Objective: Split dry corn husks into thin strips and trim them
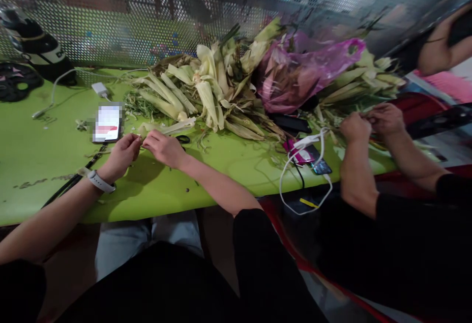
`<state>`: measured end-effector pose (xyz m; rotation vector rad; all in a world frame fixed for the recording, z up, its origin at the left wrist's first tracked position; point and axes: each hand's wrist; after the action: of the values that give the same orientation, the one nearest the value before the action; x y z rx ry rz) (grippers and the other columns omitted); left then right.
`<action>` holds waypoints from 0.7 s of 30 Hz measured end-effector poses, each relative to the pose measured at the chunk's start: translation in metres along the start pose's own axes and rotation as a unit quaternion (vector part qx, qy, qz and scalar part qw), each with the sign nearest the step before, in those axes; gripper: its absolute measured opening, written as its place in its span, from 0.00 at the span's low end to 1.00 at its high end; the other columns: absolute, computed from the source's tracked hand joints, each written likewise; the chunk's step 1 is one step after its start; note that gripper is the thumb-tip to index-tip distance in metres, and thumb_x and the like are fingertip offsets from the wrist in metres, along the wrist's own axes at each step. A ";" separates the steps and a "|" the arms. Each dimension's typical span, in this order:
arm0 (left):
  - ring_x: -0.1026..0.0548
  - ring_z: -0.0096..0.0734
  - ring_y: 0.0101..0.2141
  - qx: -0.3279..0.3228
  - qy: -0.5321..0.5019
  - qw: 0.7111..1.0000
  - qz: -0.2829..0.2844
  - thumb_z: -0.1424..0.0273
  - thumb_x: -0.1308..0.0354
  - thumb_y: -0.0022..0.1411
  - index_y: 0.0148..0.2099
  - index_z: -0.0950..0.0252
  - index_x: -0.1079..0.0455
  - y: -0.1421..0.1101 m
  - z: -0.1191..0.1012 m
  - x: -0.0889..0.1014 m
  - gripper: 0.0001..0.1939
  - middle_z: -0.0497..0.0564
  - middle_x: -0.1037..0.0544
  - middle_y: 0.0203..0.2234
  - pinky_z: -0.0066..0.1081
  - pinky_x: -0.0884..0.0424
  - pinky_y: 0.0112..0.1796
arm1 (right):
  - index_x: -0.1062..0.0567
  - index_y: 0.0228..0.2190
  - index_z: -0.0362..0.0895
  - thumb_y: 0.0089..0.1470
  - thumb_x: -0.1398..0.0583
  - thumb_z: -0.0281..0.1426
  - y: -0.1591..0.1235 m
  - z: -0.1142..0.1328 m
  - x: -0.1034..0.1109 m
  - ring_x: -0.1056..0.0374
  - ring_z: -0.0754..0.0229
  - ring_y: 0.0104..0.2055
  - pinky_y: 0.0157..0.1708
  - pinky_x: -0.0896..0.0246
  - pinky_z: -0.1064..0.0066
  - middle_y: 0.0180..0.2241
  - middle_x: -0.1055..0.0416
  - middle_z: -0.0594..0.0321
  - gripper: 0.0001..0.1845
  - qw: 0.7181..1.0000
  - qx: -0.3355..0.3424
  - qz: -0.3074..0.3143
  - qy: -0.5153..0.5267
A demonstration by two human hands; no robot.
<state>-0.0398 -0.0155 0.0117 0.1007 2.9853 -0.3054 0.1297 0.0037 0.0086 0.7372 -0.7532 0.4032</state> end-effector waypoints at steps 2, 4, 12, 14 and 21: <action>0.46 0.18 0.15 -0.024 -0.009 1.000 -0.018 0.72 0.40 0.61 0.30 0.64 0.38 -0.001 -0.003 0.002 0.10 0.40 0.42 0.15 0.22 0.51 0.17 | 0.28 0.31 0.43 0.62 0.45 0.47 0.002 0.000 0.006 0.36 0.62 0.33 0.33 0.40 0.69 0.38 0.30 0.56 0.20 0.997 -0.035 -0.029 0.058; 0.45 0.17 0.16 -0.037 -0.056 0.998 -0.013 0.71 0.40 0.62 0.30 0.64 0.38 -0.002 -0.009 0.004 0.10 0.40 0.42 0.16 0.21 0.50 0.17 | 0.30 0.26 0.43 0.59 0.42 0.50 0.004 -0.002 0.012 0.37 0.64 0.29 0.29 0.40 0.71 0.32 0.31 0.59 0.24 0.982 -0.114 -0.037 0.148; 0.46 0.15 0.15 0.005 -0.170 0.983 0.076 0.73 0.38 0.59 0.31 0.64 0.39 -0.007 -0.015 0.004 0.11 0.38 0.44 0.16 0.18 0.50 0.16 | 0.27 0.37 0.44 0.54 0.37 0.48 0.012 -0.015 0.011 0.42 0.73 0.21 0.17 0.49 0.77 0.30 0.31 0.66 0.21 0.807 -0.280 -0.043 0.517; 0.47 0.15 0.15 0.035 -0.143 0.984 0.105 0.72 0.37 0.58 0.31 0.65 0.39 -0.008 -0.013 0.002 0.11 0.38 0.44 0.16 0.18 0.51 0.16 | 0.27 0.40 0.44 0.51 0.35 0.47 0.013 -0.015 0.011 0.45 0.73 0.20 0.16 0.50 0.78 0.27 0.33 0.70 0.22 0.795 -0.253 -0.076 0.547; 0.47 0.15 0.16 0.032 -0.034 0.988 0.144 0.67 0.38 0.60 0.34 0.66 0.34 -0.012 -0.009 -0.003 0.09 0.40 0.43 0.18 0.18 0.50 0.17 | 0.26 0.31 0.41 0.52 0.36 0.48 0.013 -0.005 0.016 0.43 0.72 0.16 0.15 0.43 0.78 0.16 0.38 0.73 0.21 0.825 -0.236 -0.101 0.504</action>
<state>-0.0387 -0.0253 0.0229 0.5117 2.8407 -0.3602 0.1356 0.0173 0.0230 0.0579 0.2452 0.3300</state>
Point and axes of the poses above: each hand's wrist, its own y-axis towards the middle knuckle, its own x-axis out of the back of the hand, z = x × y
